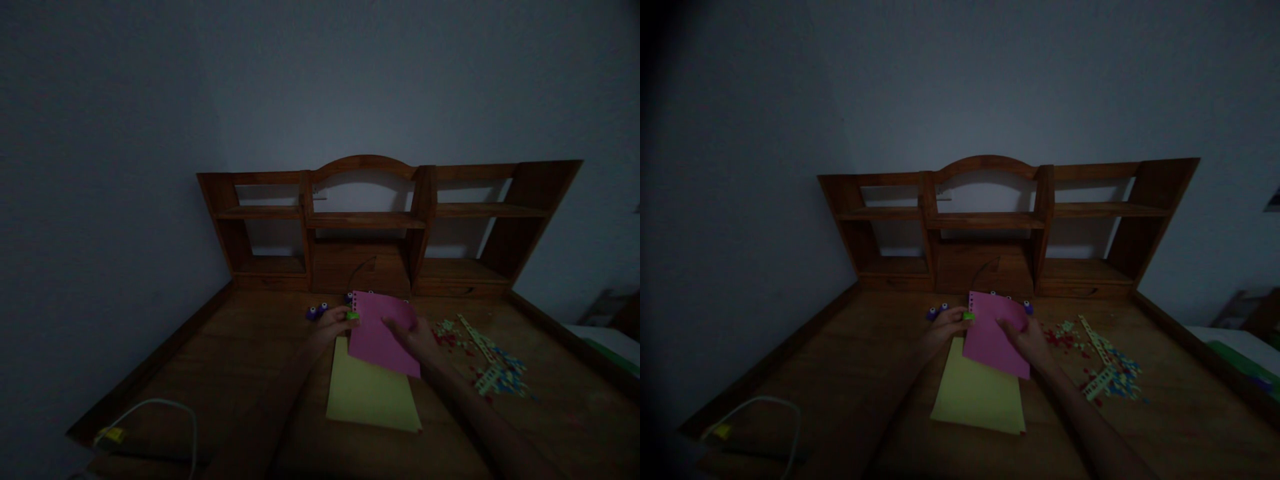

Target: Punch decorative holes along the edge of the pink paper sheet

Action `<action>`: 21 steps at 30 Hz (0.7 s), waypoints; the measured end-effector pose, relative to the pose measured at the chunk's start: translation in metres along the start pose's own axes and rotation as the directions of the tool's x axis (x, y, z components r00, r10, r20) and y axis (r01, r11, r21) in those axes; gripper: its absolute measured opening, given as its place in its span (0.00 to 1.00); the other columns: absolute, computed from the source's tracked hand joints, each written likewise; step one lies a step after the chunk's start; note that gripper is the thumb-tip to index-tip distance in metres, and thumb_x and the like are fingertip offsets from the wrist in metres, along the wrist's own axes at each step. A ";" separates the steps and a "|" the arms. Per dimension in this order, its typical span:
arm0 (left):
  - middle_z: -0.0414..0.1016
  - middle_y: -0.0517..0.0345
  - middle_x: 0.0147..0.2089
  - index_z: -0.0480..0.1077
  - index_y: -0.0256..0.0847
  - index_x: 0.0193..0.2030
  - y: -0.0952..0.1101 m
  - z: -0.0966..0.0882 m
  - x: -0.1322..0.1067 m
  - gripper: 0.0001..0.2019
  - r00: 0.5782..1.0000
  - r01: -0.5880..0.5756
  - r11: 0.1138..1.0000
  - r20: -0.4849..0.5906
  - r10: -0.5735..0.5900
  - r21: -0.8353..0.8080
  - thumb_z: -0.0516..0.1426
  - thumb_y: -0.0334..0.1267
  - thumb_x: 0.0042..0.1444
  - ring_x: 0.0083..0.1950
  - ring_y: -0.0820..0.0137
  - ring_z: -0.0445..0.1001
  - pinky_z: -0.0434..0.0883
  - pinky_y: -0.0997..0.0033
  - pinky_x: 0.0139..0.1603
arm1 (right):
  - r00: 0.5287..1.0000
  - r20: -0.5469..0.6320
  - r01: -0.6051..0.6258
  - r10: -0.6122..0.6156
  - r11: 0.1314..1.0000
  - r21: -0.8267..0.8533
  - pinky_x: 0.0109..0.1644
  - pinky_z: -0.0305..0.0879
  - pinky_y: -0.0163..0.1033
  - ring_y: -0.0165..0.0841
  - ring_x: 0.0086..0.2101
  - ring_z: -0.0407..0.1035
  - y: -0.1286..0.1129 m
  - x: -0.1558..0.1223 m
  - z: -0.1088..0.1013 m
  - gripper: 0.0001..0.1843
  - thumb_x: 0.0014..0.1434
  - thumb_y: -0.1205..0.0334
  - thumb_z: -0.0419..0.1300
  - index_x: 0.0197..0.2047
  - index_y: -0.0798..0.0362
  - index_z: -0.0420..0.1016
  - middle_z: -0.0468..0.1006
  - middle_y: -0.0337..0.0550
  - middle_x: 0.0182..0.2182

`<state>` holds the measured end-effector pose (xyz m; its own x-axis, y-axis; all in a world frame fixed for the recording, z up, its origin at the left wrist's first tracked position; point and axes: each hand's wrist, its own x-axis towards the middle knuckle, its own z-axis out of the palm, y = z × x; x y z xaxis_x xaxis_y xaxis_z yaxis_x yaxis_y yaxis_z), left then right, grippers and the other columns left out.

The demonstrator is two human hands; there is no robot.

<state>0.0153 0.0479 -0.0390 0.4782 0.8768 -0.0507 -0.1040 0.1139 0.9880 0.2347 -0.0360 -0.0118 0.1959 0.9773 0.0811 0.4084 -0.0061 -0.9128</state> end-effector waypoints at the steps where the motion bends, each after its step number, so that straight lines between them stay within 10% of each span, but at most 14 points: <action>1: 0.75 0.48 0.47 0.70 0.33 0.44 0.000 0.000 0.000 0.29 1.000 -0.004 1.000 0.000 0.004 -0.002 0.69 0.45 0.35 0.41 0.74 0.74 0.70 0.74 0.45 | 1.000 0.006 0.008 -0.009 1.000 0.016 0.29 0.65 0.34 0.37 0.31 0.72 0.000 0.000 0.000 0.32 0.52 0.37 0.59 0.42 0.60 0.76 0.79 0.52 0.33; 21: 0.74 0.50 0.45 0.69 0.34 0.43 0.008 0.006 -0.009 0.27 0.999 0.009 1.000 -0.039 -0.009 0.003 0.68 0.45 0.37 0.39 0.74 0.74 0.70 0.74 0.41 | 1.000 0.011 -0.005 0.004 0.998 0.064 0.27 0.64 0.35 0.39 0.30 0.73 -0.002 -0.002 0.002 0.31 0.51 0.38 0.59 0.39 0.62 0.76 0.79 0.54 0.32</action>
<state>0.0151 0.0384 -0.0296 0.4445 0.8934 -0.0648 -0.0975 0.1202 0.9880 0.2315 -0.0371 -0.0113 0.1882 0.9794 0.0729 0.3496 0.0026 -0.9369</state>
